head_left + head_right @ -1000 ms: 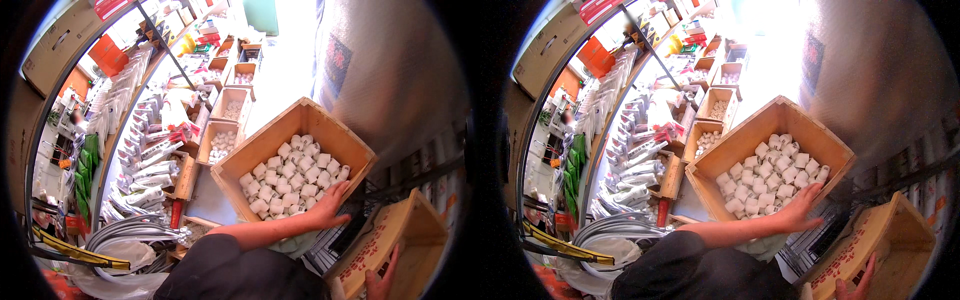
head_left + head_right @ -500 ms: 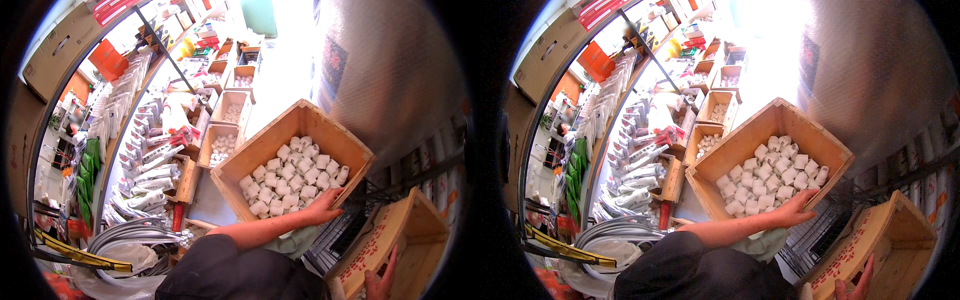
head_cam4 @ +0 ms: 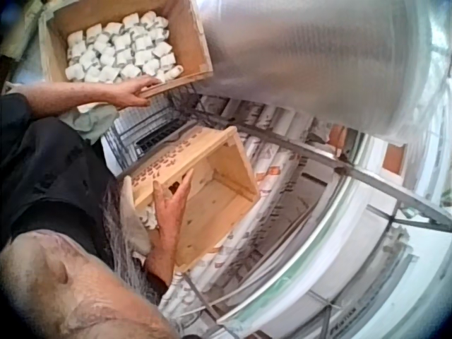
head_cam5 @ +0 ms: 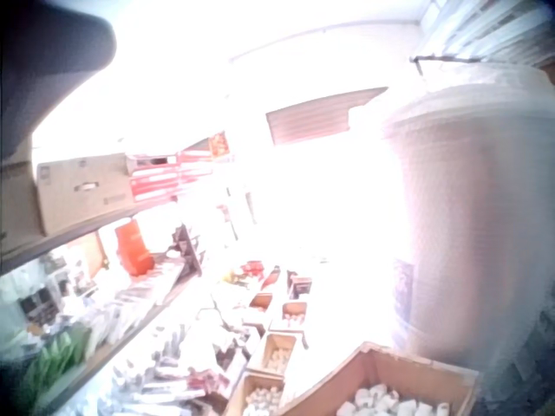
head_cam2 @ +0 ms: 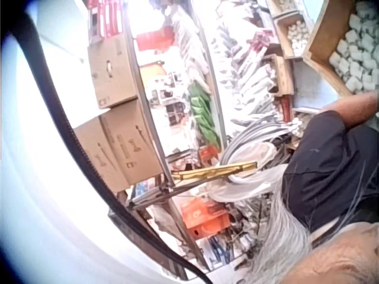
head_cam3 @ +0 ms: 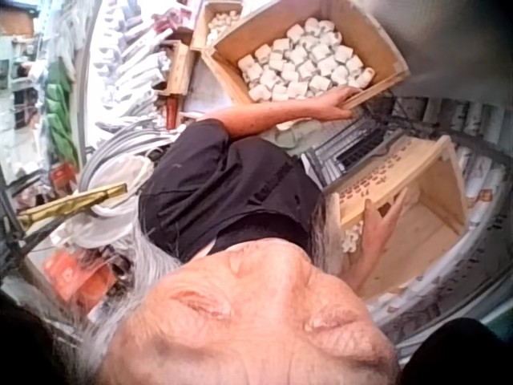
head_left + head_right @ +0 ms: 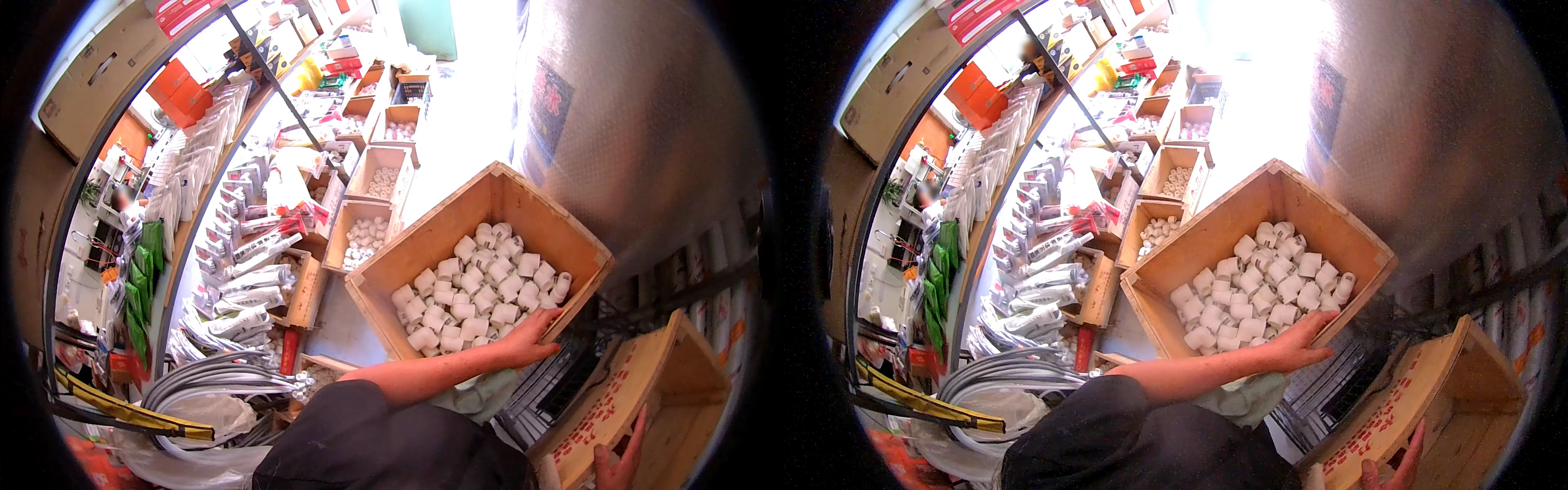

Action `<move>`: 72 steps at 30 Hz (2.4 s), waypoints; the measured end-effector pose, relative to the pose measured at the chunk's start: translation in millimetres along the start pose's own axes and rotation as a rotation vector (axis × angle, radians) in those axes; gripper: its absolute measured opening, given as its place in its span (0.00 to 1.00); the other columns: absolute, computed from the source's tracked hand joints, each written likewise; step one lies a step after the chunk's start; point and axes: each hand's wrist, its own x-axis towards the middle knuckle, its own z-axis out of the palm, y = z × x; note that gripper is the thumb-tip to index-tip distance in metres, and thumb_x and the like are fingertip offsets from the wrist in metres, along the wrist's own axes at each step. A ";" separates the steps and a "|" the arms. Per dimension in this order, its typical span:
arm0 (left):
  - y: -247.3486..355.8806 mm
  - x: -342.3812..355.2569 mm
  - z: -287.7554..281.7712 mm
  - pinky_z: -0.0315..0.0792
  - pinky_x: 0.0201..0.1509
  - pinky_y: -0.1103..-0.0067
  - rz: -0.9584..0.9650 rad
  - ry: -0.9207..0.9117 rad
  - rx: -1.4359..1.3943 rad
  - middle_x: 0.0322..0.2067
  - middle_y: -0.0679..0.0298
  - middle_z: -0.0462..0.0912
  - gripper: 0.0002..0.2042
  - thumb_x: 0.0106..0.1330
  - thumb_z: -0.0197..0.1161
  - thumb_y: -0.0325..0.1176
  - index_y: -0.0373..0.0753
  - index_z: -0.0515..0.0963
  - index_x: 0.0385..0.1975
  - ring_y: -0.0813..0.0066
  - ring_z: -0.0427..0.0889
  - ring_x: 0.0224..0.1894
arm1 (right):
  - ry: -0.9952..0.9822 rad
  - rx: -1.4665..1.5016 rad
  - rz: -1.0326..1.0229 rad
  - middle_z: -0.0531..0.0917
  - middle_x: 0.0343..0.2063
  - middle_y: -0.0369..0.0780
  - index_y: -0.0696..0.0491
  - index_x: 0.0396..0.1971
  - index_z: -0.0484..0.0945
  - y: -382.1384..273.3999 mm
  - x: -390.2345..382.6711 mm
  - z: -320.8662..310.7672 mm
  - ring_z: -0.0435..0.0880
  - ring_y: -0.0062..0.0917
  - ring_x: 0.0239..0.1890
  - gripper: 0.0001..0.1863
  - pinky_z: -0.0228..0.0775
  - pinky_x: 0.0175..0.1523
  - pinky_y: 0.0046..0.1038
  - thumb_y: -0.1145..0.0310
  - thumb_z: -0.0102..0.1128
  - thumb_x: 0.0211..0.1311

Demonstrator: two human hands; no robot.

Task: The person repeatedly picks small white cylindrical objects from a wooden crate and transfers them into a second wooden crate. The person uses a light green cloth to handle the items, wiping them before placing them in the destination crate. The task continues throughout the clip with a repetitive pick-and-place motion.

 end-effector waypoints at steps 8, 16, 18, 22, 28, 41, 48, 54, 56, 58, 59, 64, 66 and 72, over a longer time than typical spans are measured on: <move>0.4 -0.4 -0.9 0.65 0.61 0.70 -0.002 0.015 -0.021 0.51 0.47 0.68 0.35 0.57 0.66 0.35 0.34 0.59 0.65 0.53 0.69 0.55 | -0.003 0.053 0.035 0.64 0.65 0.54 0.56 0.72 0.51 -0.2 1.9 0.9 0.67 0.40 0.63 0.45 0.61 0.66 0.35 0.75 0.64 0.56; 1.3 0.1 -0.5 0.64 0.62 0.69 0.010 0.023 -0.008 0.50 0.47 0.68 0.35 0.58 0.66 0.35 0.33 0.59 0.64 0.51 0.69 0.56 | 0.005 0.073 0.051 0.64 0.64 0.54 0.54 0.72 0.50 2.1 2.2 3.3 0.69 0.41 0.61 0.45 0.64 0.64 0.36 0.76 0.63 0.56; -0.8 0.9 -0.7 0.64 0.62 0.69 0.004 0.011 -0.005 0.50 0.47 0.68 0.35 0.57 0.66 0.35 0.33 0.59 0.64 0.51 0.69 0.56 | -0.006 0.059 0.030 0.64 0.64 0.54 0.54 0.73 0.50 3.6 2.0 2.1 0.69 0.42 0.62 0.45 0.63 0.64 0.36 0.75 0.64 0.56; 2.0 0.8 -1.7 0.64 0.62 0.69 -0.014 0.006 -0.012 0.50 0.47 0.68 0.35 0.57 0.66 0.35 0.34 0.59 0.64 0.51 0.69 0.56 | 0.002 0.022 -0.036 0.63 0.65 0.54 0.54 0.73 0.50 7.4 2.4 2.4 0.67 0.42 0.63 0.45 0.62 0.65 0.37 0.73 0.65 0.57; -0.2 0.6 -2.3 0.62 0.64 0.69 0.004 -0.003 0.010 0.51 0.48 0.68 0.36 0.59 0.65 0.35 0.35 0.57 0.67 0.55 0.69 0.57 | -0.007 -0.053 -0.048 0.63 0.65 0.55 0.54 0.73 0.50 0.4 1.7 0.0 0.66 0.44 0.65 0.45 0.60 0.66 0.38 0.71 0.65 0.57; 0.3 1.8 -1.7 0.63 0.63 0.70 -0.016 -0.008 -0.007 0.51 0.49 0.67 0.36 0.59 0.66 0.35 0.35 0.57 0.66 0.56 0.69 0.57 | 0.004 0.019 -0.015 0.65 0.64 0.54 0.53 0.73 0.50 3.2 2.0 3.1 0.68 0.41 0.62 0.44 0.62 0.64 0.36 0.75 0.62 0.58; -3.3 2.5 -0.5 0.62 0.65 0.70 -0.004 -0.009 -0.013 0.51 0.49 0.67 0.36 0.58 0.66 0.34 0.34 0.57 0.66 0.55 0.68 0.57 | -0.008 0.086 0.039 0.68 0.61 0.52 0.53 0.73 0.50 8.5 3.5 4.6 0.71 0.38 0.58 0.44 0.65 0.61 0.34 0.78 0.61 0.58; -0.9 1.8 -1.6 0.62 0.65 0.70 -0.013 -0.015 -0.013 0.52 0.48 0.67 0.37 0.58 0.66 0.34 0.33 0.57 0.66 0.55 0.68 0.57 | -0.005 0.034 0.008 0.67 0.63 0.53 0.53 0.73 0.50 5.4 2.2 2.6 0.70 0.40 0.60 0.43 0.64 0.63 0.35 0.75 0.62 0.59; -0.6 1.8 -1.6 0.62 0.64 0.70 -0.011 -0.015 -0.013 0.52 0.48 0.67 0.37 0.58 0.66 0.34 0.33 0.57 0.66 0.55 0.68 0.57 | -0.005 0.015 -0.007 0.66 0.64 0.54 0.52 0.73 0.50 5.5 1.7 2.1 0.69 0.41 0.62 0.44 0.62 0.64 0.35 0.74 0.62 0.59; -2.3 2.6 0.0 0.62 0.64 0.70 -0.007 -0.009 0.001 0.52 0.48 0.67 0.37 0.58 0.66 0.34 0.33 0.57 0.66 0.55 0.68 0.57 | -0.014 0.035 0.002 0.64 0.65 0.55 0.52 0.73 0.50 7.5 1.7 1.3 0.67 0.43 0.63 0.44 0.61 0.65 0.36 0.73 0.63 0.59; -1.6 2.4 -0.1 0.62 0.64 0.70 -0.006 -0.006 -0.004 0.51 0.49 0.67 0.37 0.57 0.66 0.34 0.33 0.57 0.66 0.56 0.69 0.57 | -0.011 0.024 0.003 0.64 0.65 0.55 0.52 0.73 0.50 5.7 1.7 1.3 0.67 0.43 0.64 0.44 0.60 0.66 0.36 0.72 0.63 0.59; -1.8 1.5 -4.7 0.62 0.66 0.70 -0.059 -0.062 -0.011 0.57 0.48 0.65 0.40 0.59 0.68 0.38 0.34 0.54 0.69 0.55 0.67 0.61 | -0.009 0.013 -0.004 0.62 0.67 0.56 0.50 0.73 0.50 1.8 2.1 0.8 0.63 0.45 0.67 0.44 0.57 0.68 0.38 0.71 0.64 0.58; 7.8 1.3 -16.0 0.61 0.67 0.72 -0.094 -0.122 -0.057 0.59 0.45 0.64 0.43 0.57 0.70 0.41 0.34 0.52 0.69 0.54 0.65 0.63 | -0.008 0.014 0.009 0.62 0.67 0.55 0.50 0.73 0.50 -0.1 2.4 -0.2 0.63 0.45 0.67 0.44 0.57 0.68 0.38 0.70 0.64 0.59; 51.1 -21.1 -129.8 0.70 0.63 0.65 0.028 -0.027 -0.086 0.69 0.55 0.55 0.45 0.63 0.69 0.42 0.43 0.44 0.73 0.60 0.71 0.63 | -0.010 -0.005 -0.019 0.62 0.66 0.56 0.51 0.73 0.49 8.9 1.2 -1.5 0.64 0.45 0.66 0.45 0.59 0.67 0.38 0.71 0.63 0.59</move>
